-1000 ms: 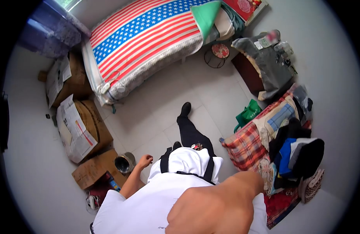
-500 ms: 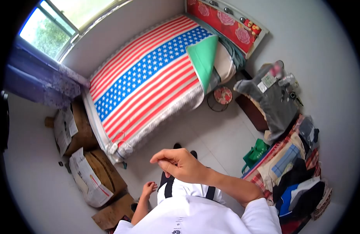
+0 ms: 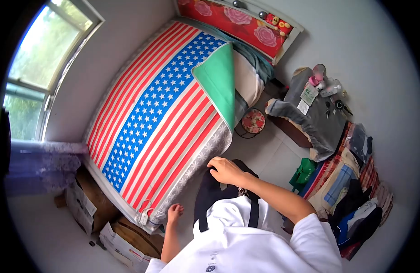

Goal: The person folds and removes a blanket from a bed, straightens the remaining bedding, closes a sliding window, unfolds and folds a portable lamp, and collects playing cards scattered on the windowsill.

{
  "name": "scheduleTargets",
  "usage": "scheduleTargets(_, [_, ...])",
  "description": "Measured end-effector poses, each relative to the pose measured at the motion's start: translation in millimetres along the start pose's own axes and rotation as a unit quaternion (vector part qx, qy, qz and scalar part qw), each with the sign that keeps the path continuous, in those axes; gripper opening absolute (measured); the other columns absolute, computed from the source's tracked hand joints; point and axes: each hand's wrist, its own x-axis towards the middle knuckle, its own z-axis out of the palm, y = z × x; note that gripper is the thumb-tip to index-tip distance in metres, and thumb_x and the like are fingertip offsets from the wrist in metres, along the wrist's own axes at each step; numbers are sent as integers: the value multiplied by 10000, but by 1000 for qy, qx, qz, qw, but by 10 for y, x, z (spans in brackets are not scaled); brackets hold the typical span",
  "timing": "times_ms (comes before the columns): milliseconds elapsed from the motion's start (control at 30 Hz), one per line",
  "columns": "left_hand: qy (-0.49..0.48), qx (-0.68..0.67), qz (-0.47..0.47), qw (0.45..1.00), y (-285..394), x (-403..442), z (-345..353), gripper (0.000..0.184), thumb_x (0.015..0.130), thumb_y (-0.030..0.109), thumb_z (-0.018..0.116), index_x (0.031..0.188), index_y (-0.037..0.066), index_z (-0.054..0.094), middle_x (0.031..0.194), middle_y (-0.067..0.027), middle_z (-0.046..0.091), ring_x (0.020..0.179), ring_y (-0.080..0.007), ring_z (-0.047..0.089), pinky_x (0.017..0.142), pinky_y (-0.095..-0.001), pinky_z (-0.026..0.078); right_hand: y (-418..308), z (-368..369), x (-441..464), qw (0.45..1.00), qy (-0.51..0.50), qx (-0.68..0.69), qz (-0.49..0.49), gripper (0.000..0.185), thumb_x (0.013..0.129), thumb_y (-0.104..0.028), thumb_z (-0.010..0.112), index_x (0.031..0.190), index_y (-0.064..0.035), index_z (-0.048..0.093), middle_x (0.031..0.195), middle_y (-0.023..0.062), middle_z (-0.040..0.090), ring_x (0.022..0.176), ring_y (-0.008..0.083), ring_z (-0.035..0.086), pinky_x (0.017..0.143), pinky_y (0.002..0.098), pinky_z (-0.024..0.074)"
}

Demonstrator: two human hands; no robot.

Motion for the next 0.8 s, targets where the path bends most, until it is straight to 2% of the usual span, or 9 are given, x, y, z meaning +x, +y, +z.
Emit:
scheduleTargets(133, [24,-74,40,996,1177,-84,-23,247,1018,164,549,1201,4,589,1080,-105,693,927,-170,691,730,-255,522,841,176,819,996,-27,-48,74,257,822,-57,578,1037,69,643,1159,247,606,1121,388,589,984,444,480])
scheduleTargets(233, [41,-80,50,995,1587,-240,167,258,1018,168,553,1208,-3,587,1094,-125,689,944,-185,690,796,-268,530,1474,387,1577,987,-56,-127,80,250,805,-40,576,1012,89,632,1210,265,562,1205,409,530,994,452,477])
scheduleTargets(333, [66,-70,1,995,1314,-316,366,268,1017,185,563,1196,-15,583,1042,-119,687,899,-181,679,792,-292,552,2178,626,2337,972,-99,-194,86,289,830,-56,576,1067,97,640,1333,279,505,1300,412,462,1020,463,460])
scheduleTargets(433, [50,-107,-89,989,501,-444,464,261,998,177,601,1166,-22,585,985,-91,681,825,-155,659,705,-281,549,2964,866,2946,939,-157,-283,116,444,856,-63,575,1282,60,568,1468,277,415,1363,414,408,1097,470,391])
scheduleTargets(567, [-7,-3,-243,970,273,-720,803,258,971,162,616,1134,-38,599,941,-81,683,814,-147,658,690,-272,529,3582,582,3334,847,-248,-427,196,492,935,-98,479,1400,62,480,1570,286,269,1413,431,332,1149,487,296])
scheduleTargets(633, [-72,83,-241,964,527,-482,954,258,966,160,616,1126,-42,608,940,-89,688,814,-147,659,700,-271,527,3866,333,3301,854,-145,-457,202,512,904,-103,536,1380,79,484,1535,297,322,1384,440,372,1132,492,331])
scheduleTargets(700, [-71,128,-167,975,828,-76,1122,241,966,145,609,1122,-37,627,940,-94,698,839,-139,663,704,-277,523,3926,-190,3267,902,-182,-280,275,511,860,-112,594,1321,95,514,1498,307,363,1343,464,416,1102,515,371])
scheduleTargets(733, [-72,131,-138,979,851,267,1144,236,968,138,607,1130,-32,625,946,-95,699,847,-144,668,715,-277,525,4000,-384,3196,891,-169,-330,262,495,828,-129,633,1246,117,538,1449,328,400,1299,455,472,1070,501,414])
scheduleTargets(800, [-75,143,-85,983,1326,832,1267,232,979,136,597,1142,-28,620,959,-99,701,860,-159,677,743,-278,530,4259,-874,3041,916,-54,-256,303,472,839,-153,638,1235,90,553,1375,327,485,1237,409,546,1031,470,451])
